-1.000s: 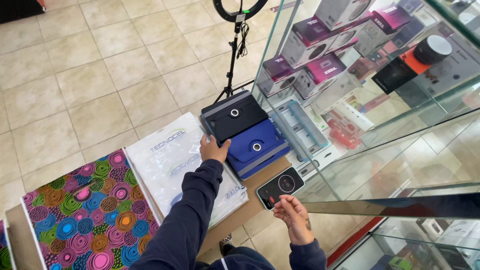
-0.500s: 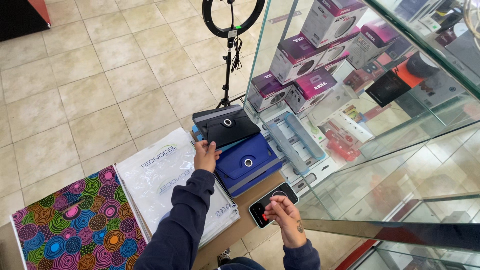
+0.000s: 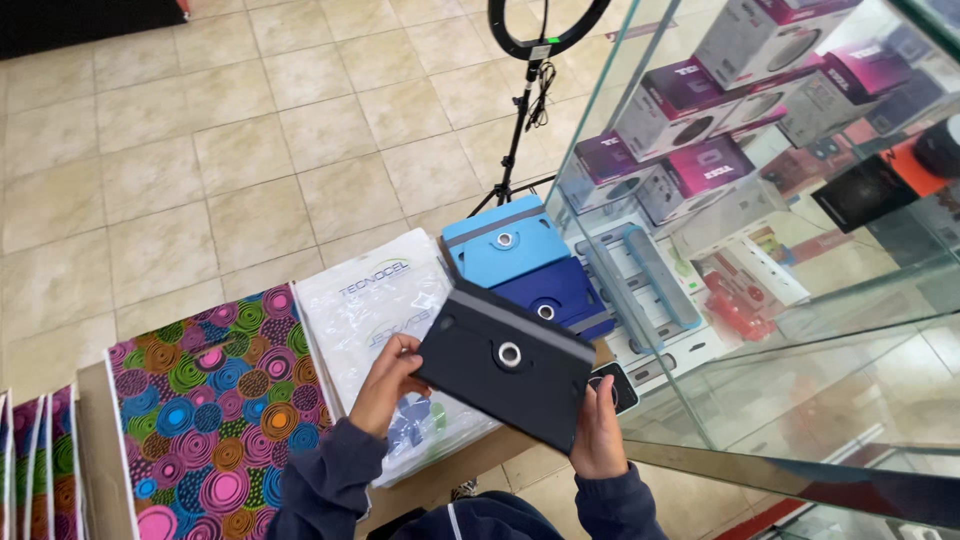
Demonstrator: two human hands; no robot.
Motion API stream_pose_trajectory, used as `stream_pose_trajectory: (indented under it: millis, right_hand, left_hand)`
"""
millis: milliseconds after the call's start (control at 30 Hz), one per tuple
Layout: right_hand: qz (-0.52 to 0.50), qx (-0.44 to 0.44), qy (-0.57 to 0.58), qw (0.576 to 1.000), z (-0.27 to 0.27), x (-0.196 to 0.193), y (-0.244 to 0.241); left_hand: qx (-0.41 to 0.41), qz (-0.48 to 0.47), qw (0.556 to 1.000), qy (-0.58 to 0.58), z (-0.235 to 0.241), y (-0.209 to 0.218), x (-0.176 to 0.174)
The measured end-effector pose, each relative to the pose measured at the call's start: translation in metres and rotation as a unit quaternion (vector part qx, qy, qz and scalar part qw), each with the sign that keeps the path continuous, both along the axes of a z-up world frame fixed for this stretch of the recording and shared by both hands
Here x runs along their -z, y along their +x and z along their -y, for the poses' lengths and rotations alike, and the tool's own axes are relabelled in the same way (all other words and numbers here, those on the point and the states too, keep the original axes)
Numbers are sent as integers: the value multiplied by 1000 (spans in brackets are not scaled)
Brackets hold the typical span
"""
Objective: The person places tablet cases of different colors into white plastic bags and colorful paper bags.
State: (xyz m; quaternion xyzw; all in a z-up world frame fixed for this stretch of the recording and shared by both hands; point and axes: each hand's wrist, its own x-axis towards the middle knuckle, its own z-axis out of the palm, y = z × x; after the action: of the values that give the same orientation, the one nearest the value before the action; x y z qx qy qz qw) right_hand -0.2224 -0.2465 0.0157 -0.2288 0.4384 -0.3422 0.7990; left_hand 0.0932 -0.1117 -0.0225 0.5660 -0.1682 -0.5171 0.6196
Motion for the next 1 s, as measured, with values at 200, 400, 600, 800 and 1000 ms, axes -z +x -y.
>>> stream_pose_trajectory:
  millis: [200, 400, 600, 800, 1000]
  right_hand:
    - [-2, 0, 119, 993, -2, 34, 20]
    - [136, 8, 129, 982, -16, 1, 39]
    - [333, -20, 74, 940, -4, 14, 26]
    - [344, -36, 74, 935, -8, 12, 20]
    - [328, -33, 60, 942, -6, 20, 16]
  left_hand:
    - [-35, 19, 999, 9, -67, -33, -3]
    - [41, 338, 926, 163, -89, -72, 18]
    - [136, 700, 688, 134, -97, -87, 99]
    - [154, 726, 662, 101, -105, -92, 129]
    - [94, 728, 679, 19, -110, -91, 127]
